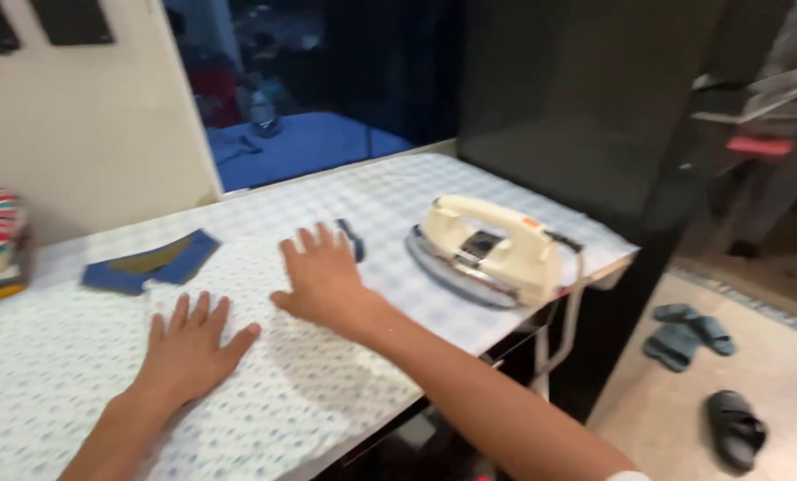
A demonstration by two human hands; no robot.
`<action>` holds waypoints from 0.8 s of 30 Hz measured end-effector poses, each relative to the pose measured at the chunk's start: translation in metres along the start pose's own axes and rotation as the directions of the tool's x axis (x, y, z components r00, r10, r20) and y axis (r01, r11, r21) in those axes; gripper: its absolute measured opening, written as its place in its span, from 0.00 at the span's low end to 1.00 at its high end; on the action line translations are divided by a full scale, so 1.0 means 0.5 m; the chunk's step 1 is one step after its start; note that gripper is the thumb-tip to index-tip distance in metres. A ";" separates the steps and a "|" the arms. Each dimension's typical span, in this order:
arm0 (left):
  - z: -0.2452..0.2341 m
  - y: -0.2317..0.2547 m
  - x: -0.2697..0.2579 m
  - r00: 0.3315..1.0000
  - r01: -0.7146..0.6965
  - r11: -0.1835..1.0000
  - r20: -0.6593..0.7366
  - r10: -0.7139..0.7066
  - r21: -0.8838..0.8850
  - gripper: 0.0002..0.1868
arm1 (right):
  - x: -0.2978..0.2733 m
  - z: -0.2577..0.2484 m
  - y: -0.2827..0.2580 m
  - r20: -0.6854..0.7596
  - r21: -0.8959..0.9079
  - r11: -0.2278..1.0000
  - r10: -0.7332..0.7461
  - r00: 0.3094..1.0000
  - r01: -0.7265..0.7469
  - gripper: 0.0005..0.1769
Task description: Ironing a shirt on an ironing board.
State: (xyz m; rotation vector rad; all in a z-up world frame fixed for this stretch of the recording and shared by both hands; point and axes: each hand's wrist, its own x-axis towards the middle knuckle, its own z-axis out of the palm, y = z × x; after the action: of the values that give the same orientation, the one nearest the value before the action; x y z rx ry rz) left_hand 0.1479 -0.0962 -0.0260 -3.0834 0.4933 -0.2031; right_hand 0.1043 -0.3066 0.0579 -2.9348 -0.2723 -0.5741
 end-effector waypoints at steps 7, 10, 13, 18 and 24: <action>0.013 -0.109 -0.092 0.995 -0.041 0.990 -0.100 0.028 -0.135 0.41 | 0.019 0.148 -0.051 -0.023 0.056 0.960 -0.274 0.961 0.275 0.38; 0.014 -0.137 -0.106 0.989 -0.093 0.968 -0.135 0.063 -0.233 0.40 | 0.004 0.141 0.031 0.215 0.215 0.975 -0.098 0.972 0.051 0.39; 0.006 -0.150 -0.108 0.989 -0.060 0.963 -0.144 0.022 -0.264 0.39 | 0.003 0.139 0.096 0.028 0.175 0.980 -0.096 0.995 0.090 0.39; 0.015 -0.148 -0.116 0.985 -0.047 0.970 -0.170 0.005 -0.240 0.39 | 0.004 0.120 0.091 -0.118 0.012 0.981 0.195 0.974 -0.195 0.46; 0.011 -0.146 -0.123 0.968 -0.089 0.943 -0.251 0.006 -0.319 0.37 | 0.053 0.127 0.148 0.035 0.192 0.912 0.362 0.932 -0.362 0.37</action>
State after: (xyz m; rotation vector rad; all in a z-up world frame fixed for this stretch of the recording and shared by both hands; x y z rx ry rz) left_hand 0.1135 -0.0077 -0.0368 -3.3829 0.6730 -0.5664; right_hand 0.1661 -0.3637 0.0023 -2.6948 0.2049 -0.4626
